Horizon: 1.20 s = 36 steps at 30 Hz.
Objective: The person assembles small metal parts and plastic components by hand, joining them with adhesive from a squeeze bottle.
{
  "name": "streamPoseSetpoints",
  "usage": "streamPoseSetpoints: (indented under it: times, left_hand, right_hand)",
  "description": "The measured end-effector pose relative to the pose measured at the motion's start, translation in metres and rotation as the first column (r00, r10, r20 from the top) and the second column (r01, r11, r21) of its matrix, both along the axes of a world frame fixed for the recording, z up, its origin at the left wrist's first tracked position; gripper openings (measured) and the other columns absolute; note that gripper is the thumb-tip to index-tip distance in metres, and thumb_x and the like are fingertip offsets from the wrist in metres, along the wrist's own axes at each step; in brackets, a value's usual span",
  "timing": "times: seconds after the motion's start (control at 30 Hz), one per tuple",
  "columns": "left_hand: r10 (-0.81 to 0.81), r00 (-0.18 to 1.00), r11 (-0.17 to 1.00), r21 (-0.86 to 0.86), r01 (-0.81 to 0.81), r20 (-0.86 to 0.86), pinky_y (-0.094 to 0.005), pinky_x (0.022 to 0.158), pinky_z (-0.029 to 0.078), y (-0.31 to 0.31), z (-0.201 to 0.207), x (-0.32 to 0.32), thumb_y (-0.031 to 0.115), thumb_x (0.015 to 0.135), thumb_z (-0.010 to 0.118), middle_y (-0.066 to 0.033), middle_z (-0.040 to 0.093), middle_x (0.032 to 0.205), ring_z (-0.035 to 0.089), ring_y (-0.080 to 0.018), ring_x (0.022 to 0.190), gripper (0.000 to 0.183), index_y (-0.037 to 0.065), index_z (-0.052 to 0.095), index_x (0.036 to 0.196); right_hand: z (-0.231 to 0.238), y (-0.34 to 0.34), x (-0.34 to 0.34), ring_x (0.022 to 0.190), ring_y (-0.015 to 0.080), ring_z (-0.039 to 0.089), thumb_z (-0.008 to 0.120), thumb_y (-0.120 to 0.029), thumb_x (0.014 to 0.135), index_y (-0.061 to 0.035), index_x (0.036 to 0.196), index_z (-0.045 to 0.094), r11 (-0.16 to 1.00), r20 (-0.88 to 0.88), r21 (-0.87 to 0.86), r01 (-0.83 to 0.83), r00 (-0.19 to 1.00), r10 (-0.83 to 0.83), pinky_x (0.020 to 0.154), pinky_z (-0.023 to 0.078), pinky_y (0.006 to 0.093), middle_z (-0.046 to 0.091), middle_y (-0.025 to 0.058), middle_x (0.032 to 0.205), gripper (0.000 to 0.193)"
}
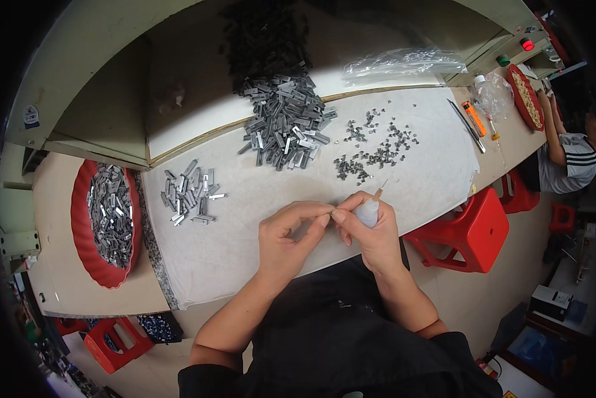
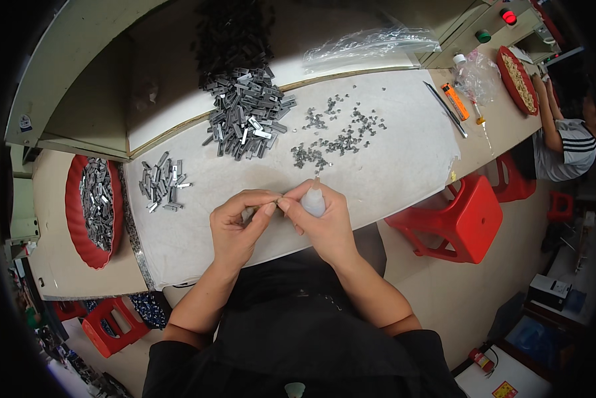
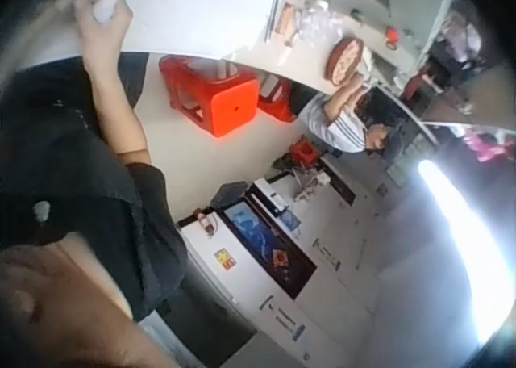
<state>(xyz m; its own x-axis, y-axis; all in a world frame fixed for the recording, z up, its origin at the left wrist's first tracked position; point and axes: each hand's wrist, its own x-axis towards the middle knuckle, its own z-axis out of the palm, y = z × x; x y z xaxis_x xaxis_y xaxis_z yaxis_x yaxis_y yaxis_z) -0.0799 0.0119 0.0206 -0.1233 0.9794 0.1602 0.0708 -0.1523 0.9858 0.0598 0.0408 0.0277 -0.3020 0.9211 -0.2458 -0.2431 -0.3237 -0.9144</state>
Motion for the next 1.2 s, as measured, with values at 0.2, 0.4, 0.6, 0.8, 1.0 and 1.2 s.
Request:
streamPoseSetpoints:
  times: [0.2,0.4,0.6,0.8,1.0,1.2]
  left_hand:
    - [0.088,0.995,0.996,-0.004,-0.088,-0.037,-0.0236,0.069,0.045,-0.001,-0.001,0.008,-0.004,0.074,0.059,-0.0108,0.062,0.084,0.058,-0.0155,0.078,0.013,-0.002,0.062,0.087]
    - [0.127,0.967,0.988,0.114,-0.103,-0.222,-0.024,0.065,0.047,0.002,0.0,0.01,-0.005,0.071,0.062,-0.0122,0.062,0.082,0.06,-0.0171,0.073,0.014,-0.003,0.063,0.084]
    - [0.128,0.926,0.967,0.253,-0.036,-0.354,-0.0273,0.057,0.049,0.003,-0.004,0.007,-0.003,0.068,0.062,-0.0104,0.061,0.08,0.06,-0.0214,0.068,0.016,0.001,0.062,0.084]
    - [0.041,0.914,0.993,0.119,0.008,-0.404,-0.0243,0.057,0.047,-0.002,0.006,-0.009,-0.003,0.071,0.06,-0.01,0.061,0.079,0.059,-0.0188,0.069,0.019,0.003,0.062,0.09]
    - [0.163,0.622,0.981,0.06,-0.184,-0.766,-0.0284,0.059,0.047,0.005,0.031,-0.074,-0.001,0.071,0.061,-0.0099,0.057,0.087,0.056,-0.022,0.065,0.02,0.004,0.061,0.091]
    - [0.244,0.468,0.958,0.136,-0.254,-0.85,-0.032,0.06,0.045,0.056,0.019,-0.086,0.007,0.072,0.061,-0.0118,0.055,0.087,0.056,-0.0255,0.068,0.014,0.002,0.06,0.085]
  right_hand:
    - [0.001,-0.004,0.002,0.06,0.0047,0.05,0.061,-0.004,0.076,-0.0012,0.082,0.059,0.975,0.186,0.21,0.074,0.976,-0.114,0.054,0.039,0.0174,0.057,0.0012,0.069,0.006]
    - [0.006,0.001,0.005,0.067,0.0056,0.053,0.062,-0.001,0.074,-0.0003,0.08,0.059,0.952,0.308,0.302,0.038,0.942,-0.136,0.061,0.042,0.0187,0.06,0.0022,0.073,0.007]
    - [0.006,0.005,0.017,0.066,0.0045,0.051,0.061,0.0,0.073,-0.0004,0.079,0.059,0.97,0.339,0.232,-0.07,0.941,-0.013,0.06,0.04,0.0179,0.059,0.0013,0.071,0.007]
    - [0.002,0.011,0.013,0.067,0.0049,0.048,0.06,0.0,0.073,-0.0005,0.081,0.058,0.96,0.345,0.267,-0.087,0.938,-0.011,0.061,0.039,0.0179,0.056,0.0007,0.07,0.009]
    - [-0.009,0.01,0.031,0.068,0.0051,0.047,0.061,0.0,0.072,-0.0008,0.083,0.057,0.966,0.323,0.255,0.047,0.937,-0.131,0.062,0.037,0.0174,0.053,-0.0001,0.073,0.012]
    - [-0.008,0.006,0.029,0.069,0.0057,0.047,0.062,0.0,0.072,-0.0011,0.084,0.057,0.964,0.299,0.262,0.046,0.946,-0.126,0.064,0.037,0.0184,0.052,-0.0006,0.071,0.014]
